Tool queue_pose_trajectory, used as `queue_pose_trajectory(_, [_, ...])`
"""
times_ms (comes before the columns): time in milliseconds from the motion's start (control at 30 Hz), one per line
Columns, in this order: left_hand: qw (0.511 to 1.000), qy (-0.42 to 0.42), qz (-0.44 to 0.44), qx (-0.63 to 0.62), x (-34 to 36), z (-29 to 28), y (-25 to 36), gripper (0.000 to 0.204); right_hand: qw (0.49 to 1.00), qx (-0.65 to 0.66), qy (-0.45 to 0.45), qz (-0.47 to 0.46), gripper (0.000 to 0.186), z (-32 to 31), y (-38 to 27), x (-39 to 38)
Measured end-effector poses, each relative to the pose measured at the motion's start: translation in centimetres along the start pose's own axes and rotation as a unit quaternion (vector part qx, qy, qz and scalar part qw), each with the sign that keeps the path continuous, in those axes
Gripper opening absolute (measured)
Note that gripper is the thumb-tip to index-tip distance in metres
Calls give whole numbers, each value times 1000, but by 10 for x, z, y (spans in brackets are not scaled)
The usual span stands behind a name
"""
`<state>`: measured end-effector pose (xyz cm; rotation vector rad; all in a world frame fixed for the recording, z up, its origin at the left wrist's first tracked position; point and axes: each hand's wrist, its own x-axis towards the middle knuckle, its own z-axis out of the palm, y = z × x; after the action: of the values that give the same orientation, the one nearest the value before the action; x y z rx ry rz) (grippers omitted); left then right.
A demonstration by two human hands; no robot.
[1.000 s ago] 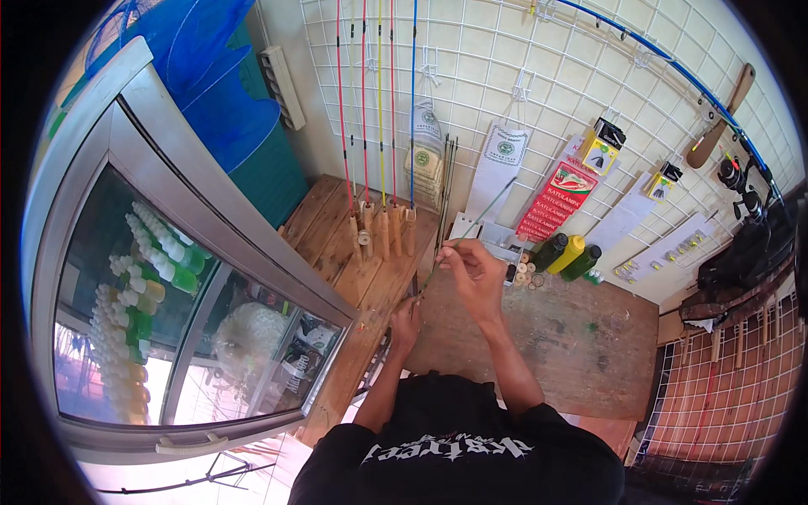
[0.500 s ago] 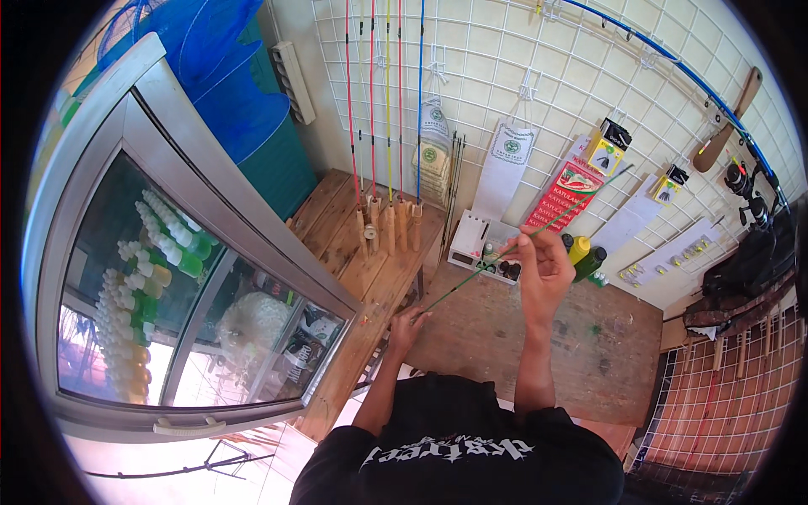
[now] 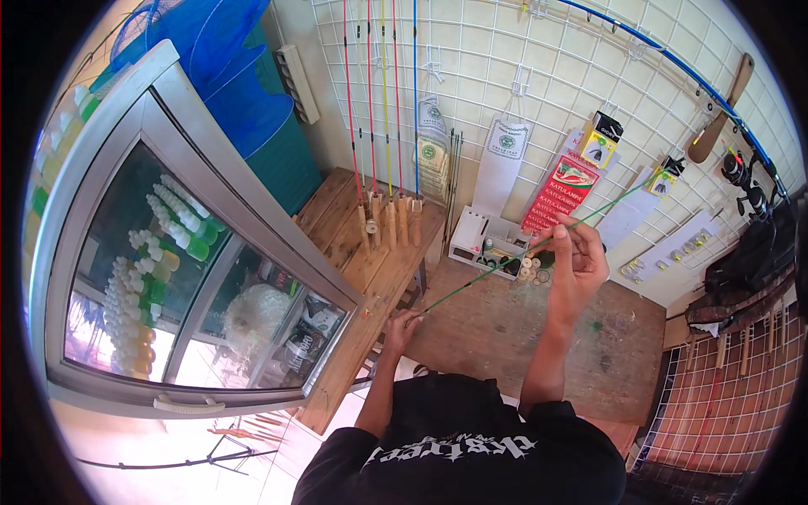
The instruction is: Repairing or assembling a fishing rod by threading line through guides and attaching components.
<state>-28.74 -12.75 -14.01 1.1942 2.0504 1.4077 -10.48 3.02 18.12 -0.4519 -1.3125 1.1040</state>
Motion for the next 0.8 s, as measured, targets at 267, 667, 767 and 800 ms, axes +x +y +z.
queue_pose_trajectory(267, [996, 46, 49, 64, -14, 0, 26, 20, 996, 65, -56, 37, 21, -5, -2, 13])
queue_pose_trajectory(667, [993, 95, 54, 37, -33, -4, 74, 21, 940, 28, -277, 196, 23, -20, 12, 0])
queue_pose_trajectory(767, [992, 105, 69, 31, -37, -4, 93, 21, 920, 23, -324, 219, 20, -29, 24, -12])
queue_pose_trajectory(800, [992, 104, 63, 20, -38, -3, 100, 21, 914, 15, -349, 207, 19, -32, 28, -15])
